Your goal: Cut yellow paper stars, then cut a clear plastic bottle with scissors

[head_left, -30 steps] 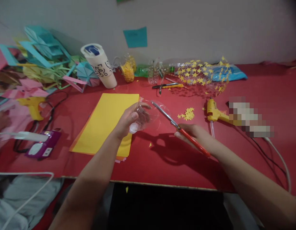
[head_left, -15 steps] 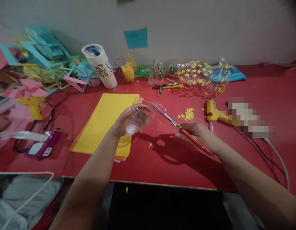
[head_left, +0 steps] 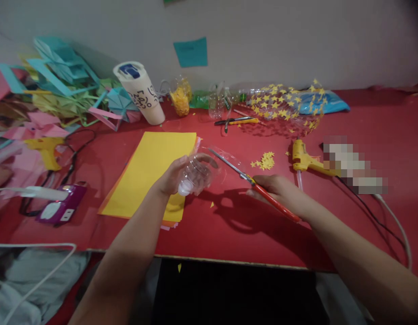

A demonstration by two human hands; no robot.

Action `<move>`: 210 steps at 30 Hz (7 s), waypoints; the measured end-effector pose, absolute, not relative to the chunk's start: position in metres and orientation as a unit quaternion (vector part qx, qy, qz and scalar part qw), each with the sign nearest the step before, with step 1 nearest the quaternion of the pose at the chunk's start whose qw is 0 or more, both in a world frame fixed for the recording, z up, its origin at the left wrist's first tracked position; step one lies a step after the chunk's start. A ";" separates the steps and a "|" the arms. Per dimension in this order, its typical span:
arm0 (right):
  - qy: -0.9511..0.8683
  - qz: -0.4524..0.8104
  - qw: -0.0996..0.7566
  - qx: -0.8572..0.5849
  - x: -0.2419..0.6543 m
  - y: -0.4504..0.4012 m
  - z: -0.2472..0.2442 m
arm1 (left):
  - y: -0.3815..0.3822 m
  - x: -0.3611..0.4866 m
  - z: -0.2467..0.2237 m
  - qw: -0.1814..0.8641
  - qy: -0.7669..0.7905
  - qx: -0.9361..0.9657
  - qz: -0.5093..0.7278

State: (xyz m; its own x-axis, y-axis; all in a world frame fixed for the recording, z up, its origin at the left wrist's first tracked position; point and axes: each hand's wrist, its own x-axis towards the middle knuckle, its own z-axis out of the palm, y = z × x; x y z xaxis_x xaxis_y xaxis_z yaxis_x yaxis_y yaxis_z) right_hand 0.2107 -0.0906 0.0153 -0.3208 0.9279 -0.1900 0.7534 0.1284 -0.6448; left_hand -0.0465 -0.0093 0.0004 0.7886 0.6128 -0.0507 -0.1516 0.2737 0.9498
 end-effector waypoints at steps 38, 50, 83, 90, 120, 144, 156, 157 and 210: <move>-0.720 0.345 0.161 -0.581 0.214 -0.091 0.001 | -0.002 -0.044 -0.002 0.756 0.302 0.504 0.289; -0.747 0.290 0.132 -0.583 0.220 -0.088 -0.003 | -0.005 -0.044 0.002 0.799 0.265 0.486 0.236; -0.687 0.295 0.178 -0.640 0.215 -0.090 -0.006 | -0.015 -0.032 0.000 0.552 0.357 0.634 0.407; -0.697 0.323 0.162 -0.619 0.217 -0.090 -0.007 | -0.020 -0.035 0.005 0.546 0.350 0.653 0.391; -0.727 0.357 0.145 -0.568 0.218 -0.090 0.009 | -0.007 -0.051 0.004 0.763 0.170 0.542 0.309; -0.735 0.284 0.137 -0.600 0.222 -0.086 -0.002 | -0.002 -0.048 -0.007 0.690 0.231 0.584 0.359; -0.731 0.307 0.146 -0.592 0.223 -0.086 -0.004 | -0.001 -0.049 -0.009 0.735 0.189 0.564 0.327; -0.734 0.306 0.147 -0.588 0.223 -0.086 -0.004 | 0.000 -0.050 -0.009 0.740 0.183 0.561 0.322; -0.734 0.347 0.169 -0.559 0.217 -0.088 0.002 | -0.007 -0.047 -0.005 0.857 0.145 0.473 0.143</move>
